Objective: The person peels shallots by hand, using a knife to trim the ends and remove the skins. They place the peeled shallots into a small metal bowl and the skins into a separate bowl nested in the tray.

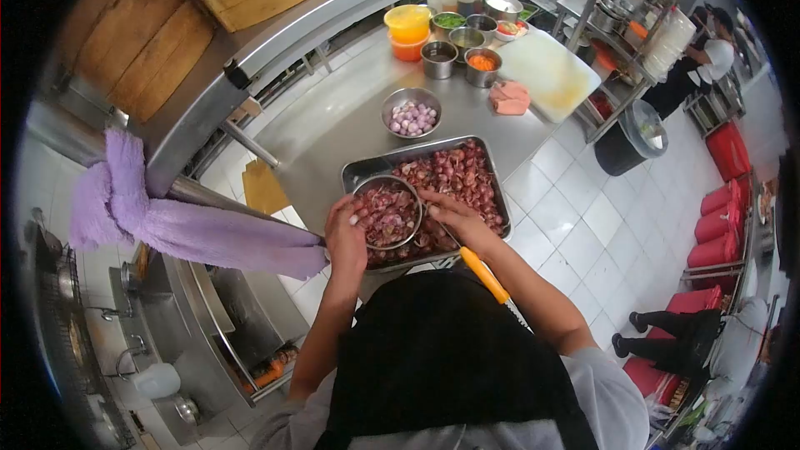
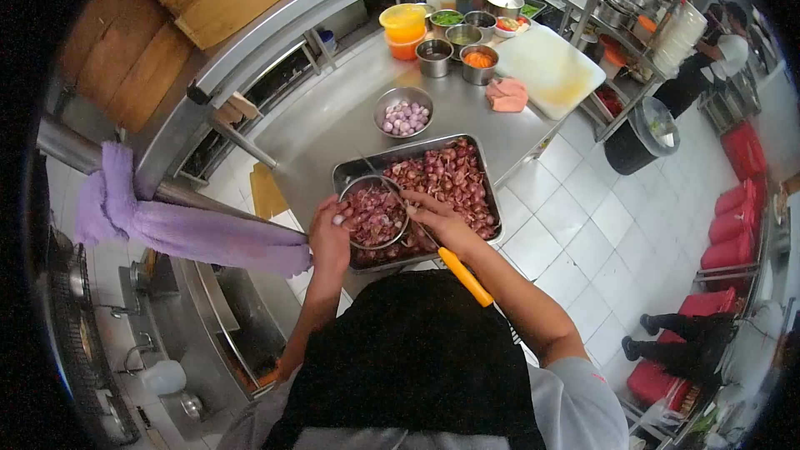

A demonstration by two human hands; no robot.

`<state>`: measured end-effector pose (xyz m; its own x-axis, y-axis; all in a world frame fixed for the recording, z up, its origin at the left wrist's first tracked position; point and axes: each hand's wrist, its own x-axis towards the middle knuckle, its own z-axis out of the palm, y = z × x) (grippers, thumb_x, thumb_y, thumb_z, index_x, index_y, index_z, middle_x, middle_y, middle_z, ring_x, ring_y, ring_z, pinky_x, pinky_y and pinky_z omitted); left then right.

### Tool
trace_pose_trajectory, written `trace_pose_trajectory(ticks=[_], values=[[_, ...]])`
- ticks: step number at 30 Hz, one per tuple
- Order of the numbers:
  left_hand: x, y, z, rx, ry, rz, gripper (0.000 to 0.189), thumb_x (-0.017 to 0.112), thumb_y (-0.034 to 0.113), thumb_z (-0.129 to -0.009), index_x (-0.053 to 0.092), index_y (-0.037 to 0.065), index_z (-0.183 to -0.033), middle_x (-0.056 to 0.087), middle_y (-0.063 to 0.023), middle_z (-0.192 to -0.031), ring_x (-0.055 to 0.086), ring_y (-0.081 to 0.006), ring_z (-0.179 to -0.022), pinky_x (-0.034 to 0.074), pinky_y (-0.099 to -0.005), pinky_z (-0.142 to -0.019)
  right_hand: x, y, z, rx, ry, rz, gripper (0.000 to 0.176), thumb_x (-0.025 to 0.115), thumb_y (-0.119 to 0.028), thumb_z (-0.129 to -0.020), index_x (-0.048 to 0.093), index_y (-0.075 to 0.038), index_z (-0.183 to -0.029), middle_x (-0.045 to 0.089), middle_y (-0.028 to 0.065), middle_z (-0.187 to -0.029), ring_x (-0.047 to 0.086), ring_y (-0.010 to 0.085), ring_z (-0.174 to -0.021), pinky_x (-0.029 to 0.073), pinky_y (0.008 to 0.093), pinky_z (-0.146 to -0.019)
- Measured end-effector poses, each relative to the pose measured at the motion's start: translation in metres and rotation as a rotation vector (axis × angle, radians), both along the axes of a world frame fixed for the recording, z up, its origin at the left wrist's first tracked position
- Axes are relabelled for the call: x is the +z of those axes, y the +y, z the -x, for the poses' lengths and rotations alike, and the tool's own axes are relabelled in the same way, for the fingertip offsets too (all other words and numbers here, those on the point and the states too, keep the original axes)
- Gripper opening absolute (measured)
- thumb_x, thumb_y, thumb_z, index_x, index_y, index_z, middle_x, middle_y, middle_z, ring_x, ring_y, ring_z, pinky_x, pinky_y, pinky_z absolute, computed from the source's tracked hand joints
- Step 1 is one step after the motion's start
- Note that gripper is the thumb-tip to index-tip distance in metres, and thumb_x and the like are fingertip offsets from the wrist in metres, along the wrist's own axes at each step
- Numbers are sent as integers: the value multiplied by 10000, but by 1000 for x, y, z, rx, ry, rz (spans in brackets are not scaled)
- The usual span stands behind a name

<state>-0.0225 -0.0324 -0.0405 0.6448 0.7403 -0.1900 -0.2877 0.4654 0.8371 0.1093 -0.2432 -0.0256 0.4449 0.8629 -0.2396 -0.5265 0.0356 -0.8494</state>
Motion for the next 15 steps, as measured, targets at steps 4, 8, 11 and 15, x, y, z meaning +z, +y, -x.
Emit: trace_pose_trajectory(ticks=[4, 8, 11, 15], values=[[-23, 20, -69, -142, 33, 211, 252, 552, 166, -965, 544, -1, -1155, 579, -147, -1025, 590, -247, -922, 530, -392, -831, 2, -27, -5, -155, 42, -23, 463, 576, -261, -958, 493, -79, -1376, 501, -2, -710, 455, 87, -551, 347, 227, -478], [1, 43, -152, -246, -144, 343, 428, 528, 285, -989, 445, -8, -1290, 519, -208, -1232, 554, -336, -1097, 483, -461, -952, -1, -63, -5, -296, 130, 48, 446, 579, -288, -957, 498, -72, -1339, 464, 4, -687, 414, 101, -494, 325, 237, -454], [-37, 78, -198, -299, 57, -164, 472, 519, 308, -992, 445, -23, -1320, 530, -216, -1294, 555, -335, -1153, 470, -449, -957, -6, -87, -3, -345, 229, -13, 426, 572, -294, -962, 501, -73, -1320, 459, 1, -673, 381, 97, -467, 295, 239, -443], [-9, 54, -156, -450, 650, -1228, 370, 552, 261, -960, 610, -47, -1156, 654, -233, -1100, 632, -331, -1049, 487, -397, -881, -7, -106, 2, -419, 209, -29, 423, 560, -324, -968, 501, -74, -1305, 451, -4, -664, 363, 93, -459, 288, 240, -444]])
